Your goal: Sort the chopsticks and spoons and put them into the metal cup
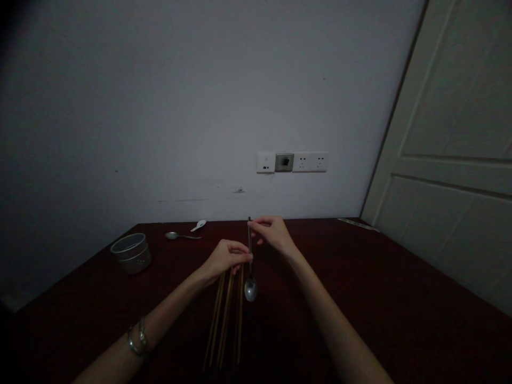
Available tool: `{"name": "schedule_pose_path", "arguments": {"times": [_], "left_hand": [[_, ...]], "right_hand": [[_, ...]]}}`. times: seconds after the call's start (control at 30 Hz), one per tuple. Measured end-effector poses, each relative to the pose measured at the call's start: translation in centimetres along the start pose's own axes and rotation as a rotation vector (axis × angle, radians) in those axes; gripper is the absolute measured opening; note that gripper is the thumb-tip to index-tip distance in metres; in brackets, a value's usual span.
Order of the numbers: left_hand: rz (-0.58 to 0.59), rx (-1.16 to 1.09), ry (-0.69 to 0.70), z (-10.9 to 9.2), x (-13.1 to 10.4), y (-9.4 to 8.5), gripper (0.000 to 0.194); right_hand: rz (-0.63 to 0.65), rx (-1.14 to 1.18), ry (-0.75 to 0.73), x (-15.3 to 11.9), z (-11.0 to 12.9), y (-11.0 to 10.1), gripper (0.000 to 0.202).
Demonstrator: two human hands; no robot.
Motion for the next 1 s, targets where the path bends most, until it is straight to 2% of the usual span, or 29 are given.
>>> {"name": "schedule_pose_path", "arguments": {"times": [0.13, 0.2, 0.3, 0.4, 0.5, 0.57, 0.67, 0.8, 1.0], "left_hand": [[0.068, 0.014, 0.024, 0.0, 0.3, -0.6, 0.025], [0.039, 0.006, 0.064, 0.0, 0.8, -1.9, 0.028], [-0.107, -0.04, 0.109, 0.7, 1.8, -4.9, 0.033], [-0.251, -0.13, 0.112, 2.3, 2.6, -8.3, 0.035], [-0.358, -0.254, 0.048, 4.2, 3.0, -11.1, 0.032], [-0.41, -0.314, -0.01, 5.3, 3.0, -12.3, 0.029], [-0.46, -0.356, -0.062, 6.4, 2.9, -13.3, 0.025], [-0.487, -0.365, -0.088, 7.1, 2.8, -13.8, 0.022], [-0.496, -0.339, -0.118, 7.7, 2.8, -14.0, 0.022]], "right_hand": [[-0.013, 0.012, 0.085, 0.9, -2.1, -0.4, 0.016], [-0.01, 0.016, 0.155, 1.3, -3.8, -0.5, 0.013], [0.033, -0.002, 0.27, 1.8, -6.6, -0.1, 0.012], [0.098, -0.036, 0.351, 1.9, -9.0, 0.9, 0.014], [0.158, -0.046, 0.406, 1.7, -10.7, 2.2, 0.015], [0.19, -0.052, 0.434, 1.6, -11.6, 3.0, 0.016], [0.227, -0.069, 0.474, 1.5, -12.8, 3.6, 0.015], [0.27, -0.076, 0.495, 1.4, -14.0, 4.1, 0.014], [0.27, -0.197, 0.501, 1.1, -13.7, 4.3, 0.019]]}}
Point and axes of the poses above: each hand's wrist, its own x-axis towards the middle knuckle, its own y-axis out of the palm, z = x × y, the point moved 4 cm from there along x, towards the middle knuckle, and after that the axes turned 10 degrees about -x, right-handed, at the moved point
